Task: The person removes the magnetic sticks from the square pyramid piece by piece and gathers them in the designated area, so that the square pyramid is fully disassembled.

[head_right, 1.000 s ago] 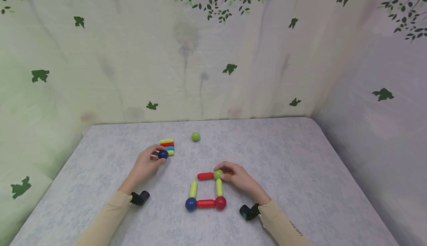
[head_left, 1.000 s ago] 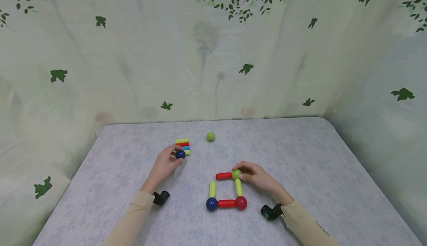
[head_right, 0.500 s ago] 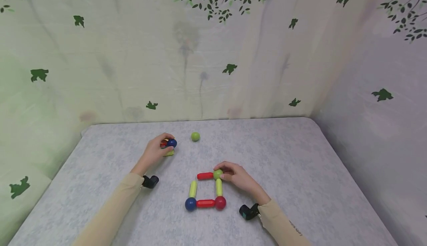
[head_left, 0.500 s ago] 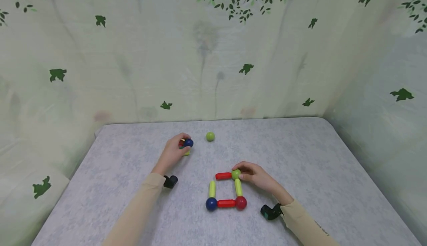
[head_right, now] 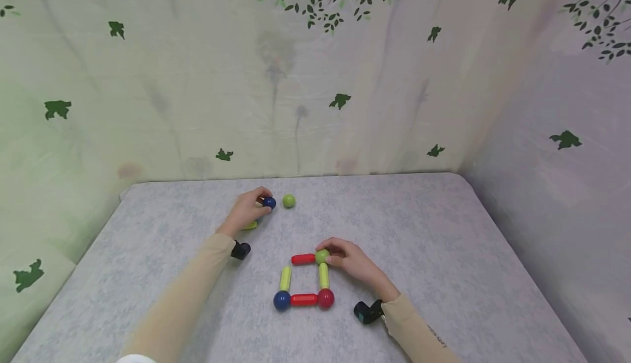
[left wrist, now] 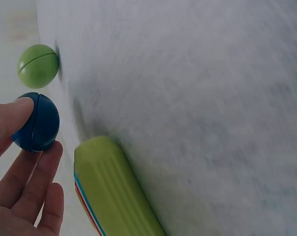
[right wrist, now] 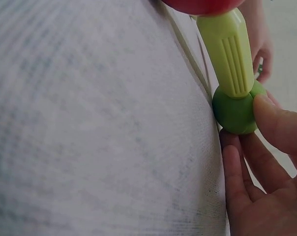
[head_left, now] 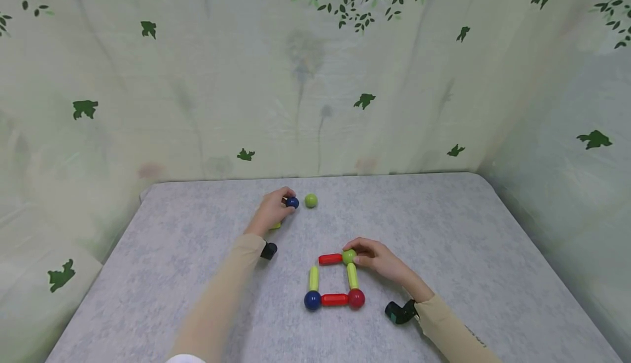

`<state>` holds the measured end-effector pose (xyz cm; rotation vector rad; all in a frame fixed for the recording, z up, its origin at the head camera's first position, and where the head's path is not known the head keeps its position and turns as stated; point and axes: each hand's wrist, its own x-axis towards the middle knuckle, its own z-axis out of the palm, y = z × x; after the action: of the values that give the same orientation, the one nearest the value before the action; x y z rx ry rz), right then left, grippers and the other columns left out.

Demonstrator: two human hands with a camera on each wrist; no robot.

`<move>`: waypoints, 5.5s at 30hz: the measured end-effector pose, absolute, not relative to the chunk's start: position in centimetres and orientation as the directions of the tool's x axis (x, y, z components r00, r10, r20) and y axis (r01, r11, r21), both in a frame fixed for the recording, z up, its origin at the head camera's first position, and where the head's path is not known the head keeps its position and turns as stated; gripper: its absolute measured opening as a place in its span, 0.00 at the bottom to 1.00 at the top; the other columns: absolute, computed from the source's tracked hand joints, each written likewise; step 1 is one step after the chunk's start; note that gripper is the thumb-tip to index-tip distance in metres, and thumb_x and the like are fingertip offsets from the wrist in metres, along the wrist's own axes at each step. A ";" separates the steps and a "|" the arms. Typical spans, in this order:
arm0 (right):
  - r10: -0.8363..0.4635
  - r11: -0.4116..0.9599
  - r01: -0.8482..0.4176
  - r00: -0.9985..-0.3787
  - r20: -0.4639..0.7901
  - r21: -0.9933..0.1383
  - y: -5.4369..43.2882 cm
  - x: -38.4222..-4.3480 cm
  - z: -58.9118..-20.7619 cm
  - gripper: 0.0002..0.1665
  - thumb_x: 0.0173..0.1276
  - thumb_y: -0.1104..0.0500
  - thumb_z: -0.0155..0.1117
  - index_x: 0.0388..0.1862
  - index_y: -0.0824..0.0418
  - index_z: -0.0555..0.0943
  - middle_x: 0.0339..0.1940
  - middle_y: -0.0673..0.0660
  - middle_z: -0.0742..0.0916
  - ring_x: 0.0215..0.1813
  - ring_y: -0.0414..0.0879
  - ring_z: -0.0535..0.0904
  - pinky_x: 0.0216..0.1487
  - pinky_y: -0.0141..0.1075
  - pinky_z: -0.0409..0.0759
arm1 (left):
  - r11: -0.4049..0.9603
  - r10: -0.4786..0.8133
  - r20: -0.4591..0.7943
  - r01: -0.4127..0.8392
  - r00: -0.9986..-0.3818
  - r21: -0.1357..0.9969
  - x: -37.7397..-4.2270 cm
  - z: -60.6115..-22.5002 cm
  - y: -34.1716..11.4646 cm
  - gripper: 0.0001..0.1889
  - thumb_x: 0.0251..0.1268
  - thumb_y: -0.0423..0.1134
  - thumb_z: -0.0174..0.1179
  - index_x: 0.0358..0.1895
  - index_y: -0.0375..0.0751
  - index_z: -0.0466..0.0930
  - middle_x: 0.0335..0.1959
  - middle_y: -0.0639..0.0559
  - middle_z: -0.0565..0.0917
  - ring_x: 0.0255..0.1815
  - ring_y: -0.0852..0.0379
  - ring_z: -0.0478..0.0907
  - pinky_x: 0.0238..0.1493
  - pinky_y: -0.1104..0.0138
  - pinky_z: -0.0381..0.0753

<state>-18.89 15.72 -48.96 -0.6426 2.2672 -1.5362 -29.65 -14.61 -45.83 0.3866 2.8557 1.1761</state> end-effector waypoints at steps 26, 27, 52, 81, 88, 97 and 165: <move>-0.535 0.314 -0.173 -0.845 -0.024 -0.934 15.5 -18.7 -48.7 0.15 0.71 0.66 0.54 0.55 0.63 0.78 0.52 0.57 0.81 0.53 0.52 0.74 0.54 0.39 0.73 | 0.614 0.365 0.254 0.437 -0.896 0.658 -25.9 -45.3 -15.4 0.14 0.59 0.27 0.63 0.49 0.33 0.78 0.47 0.40 0.80 0.47 0.44 0.77 0.46 0.56 0.77; -0.535 0.316 -0.173 -0.845 -0.025 -0.933 15.5 -18.7 -48.7 0.15 0.71 0.67 0.54 0.55 0.63 0.78 0.52 0.57 0.81 0.53 0.52 0.75 0.54 0.39 0.73 | 0.595 0.401 0.246 0.455 -0.883 0.662 -25.4 -45.3 -15.4 0.14 0.59 0.26 0.64 0.48 0.32 0.78 0.46 0.40 0.80 0.46 0.44 0.77 0.45 0.57 0.78; -0.538 0.311 -0.172 -0.843 -0.024 -0.935 15.5 -18.7 -48.5 0.15 0.71 0.66 0.54 0.55 0.63 0.78 0.51 0.57 0.81 0.53 0.52 0.74 0.55 0.39 0.72 | 0.498 0.719 -0.087 0.424 -0.690 0.756 -17.4 -47.3 -13.2 0.10 0.62 0.37 0.64 0.46 0.53 0.83 0.45 0.61 0.73 0.48 0.56 0.71 0.51 0.63 0.74; -0.524 0.319 -0.163 -0.851 -0.030 -0.934 15.6 -18.6 -48.6 0.15 0.72 0.66 0.54 0.55 0.61 0.78 0.52 0.56 0.81 0.54 0.51 0.75 0.55 0.40 0.72 | 0.448 0.774 -0.025 0.519 -0.633 0.728 -17.3 -46.8 -14.6 0.07 0.65 0.37 0.62 0.43 0.50 0.82 0.37 0.64 0.75 0.37 0.65 0.71 0.42 0.70 0.73; -0.529 0.322 -0.175 -0.849 -0.024 -0.930 15.6 -18.6 -48.7 0.15 0.72 0.64 0.55 0.55 0.62 0.77 0.52 0.56 0.81 0.54 0.51 0.74 0.56 0.40 0.72 | 0.521 0.779 -0.092 0.559 -0.620 0.645 -16.8 -45.5 -14.3 0.06 0.63 0.34 0.62 0.41 0.49 0.82 0.35 0.64 0.71 0.36 0.65 0.69 0.41 0.70 0.72; -0.527 0.320 -0.169 -0.849 -0.027 -0.932 15.6 -18.8 -48.8 0.14 0.72 0.65 0.54 0.55 0.61 0.78 0.51 0.55 0.81 0.53 0.50 0.75 0.55 0.37 0.72 | 0.536 0.631 0.045 0.477 -0.775 0.697 -16.9 -45.6 -16.0 0.06 0.64 0.38 0.63 0.43 0.51 0.82 0.39 0.64 0.77 0.41 0.61 0.72 0.46 0.63 0.75; -0.531 0.307 -0.169 -0.847 -0.021 -0.937 15.5 -18.4 -48.1 0.16 0.71 0.68 0.53 0.56 0.66 0.76 0.53 0.60 0.81 0.55 0.55 0.74 0.57 0.46 0.70 | 0.609 0.702 0.036 0.625 -0.712 0.489 -19.4 -46.1 -7.5 0.11 0.62 0.29 0.62 0.40 0.49 0.74 0.35 0.58 0.73 0.35 0.60 0.70 0.38 0.72 0.73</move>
<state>-18.41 15.51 -48.06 -0.6297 2.2531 -1.5542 -19.39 -7.55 -46.06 1.1104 2.6723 0.7189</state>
